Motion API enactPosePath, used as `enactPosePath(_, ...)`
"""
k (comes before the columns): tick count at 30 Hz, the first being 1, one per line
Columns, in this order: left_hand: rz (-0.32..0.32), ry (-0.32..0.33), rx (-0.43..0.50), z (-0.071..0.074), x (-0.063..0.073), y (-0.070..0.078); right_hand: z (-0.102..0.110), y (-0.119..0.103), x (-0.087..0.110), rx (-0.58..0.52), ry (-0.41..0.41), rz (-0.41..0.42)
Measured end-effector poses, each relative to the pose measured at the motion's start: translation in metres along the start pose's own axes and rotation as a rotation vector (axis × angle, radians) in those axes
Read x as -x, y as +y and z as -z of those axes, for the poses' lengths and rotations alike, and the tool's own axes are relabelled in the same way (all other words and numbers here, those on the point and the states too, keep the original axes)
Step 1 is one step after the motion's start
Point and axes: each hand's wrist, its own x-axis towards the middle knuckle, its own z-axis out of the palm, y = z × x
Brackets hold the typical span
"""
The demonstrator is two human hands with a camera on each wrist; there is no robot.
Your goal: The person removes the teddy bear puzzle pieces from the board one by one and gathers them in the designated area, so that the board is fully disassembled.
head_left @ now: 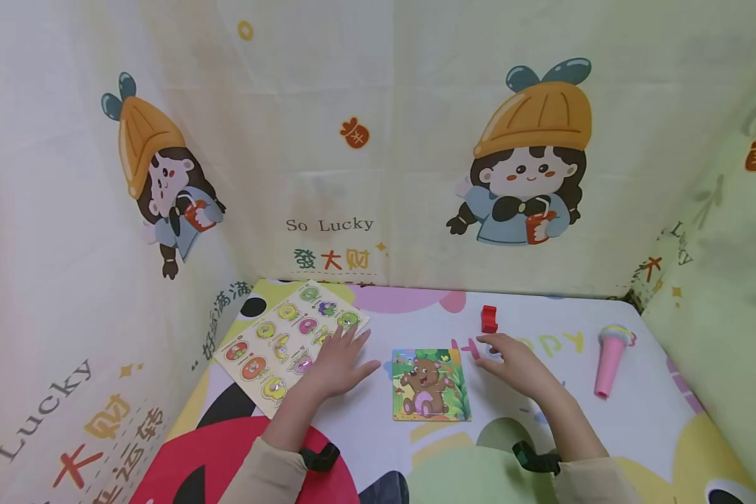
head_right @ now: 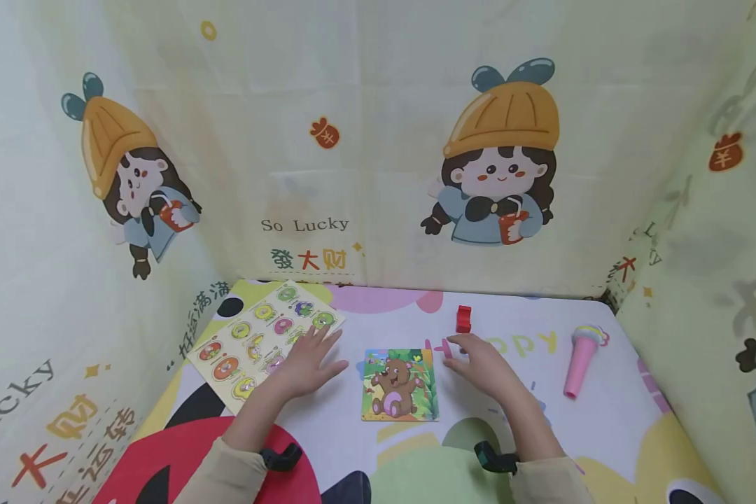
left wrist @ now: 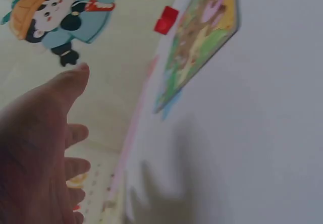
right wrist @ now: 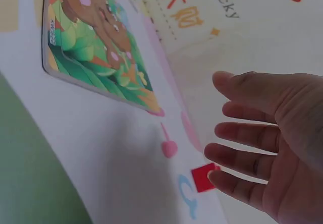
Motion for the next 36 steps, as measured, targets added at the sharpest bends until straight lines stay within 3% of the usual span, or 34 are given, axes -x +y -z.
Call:
enactPosePath(5, -0.110, -0.056, 0.042, -0.022, -0.006, 0.010, -0.015, -0.005, -0.020, -0.074, -0.079, 0.024)
enactPosePath(10, -0.158, -0.069, 0.073, -0.038, -0.011, 0.021, -0.030, -0.009, -0.036, -0.095, -0.121, 0.051)
enactPosePath(17, -0.212, -0.072, -0.013, -0.060, -0.016, 0.026, -0.043, -0.010, -0.049, -0.035, -0.153, 0.034)
enactPosePath(24, -0.253, -0.040, -0.090, -0.068, -0.016, 0.027, -0.047, -0.013, -0.052, -0.014, -0.166, 0.035)
enactPosePath(36, -0.245, -0.039, -0.169, -0.071, -0.015, 0.028, -0.045, -0.015, -0.052, -0.005, -0.200, 0.053)
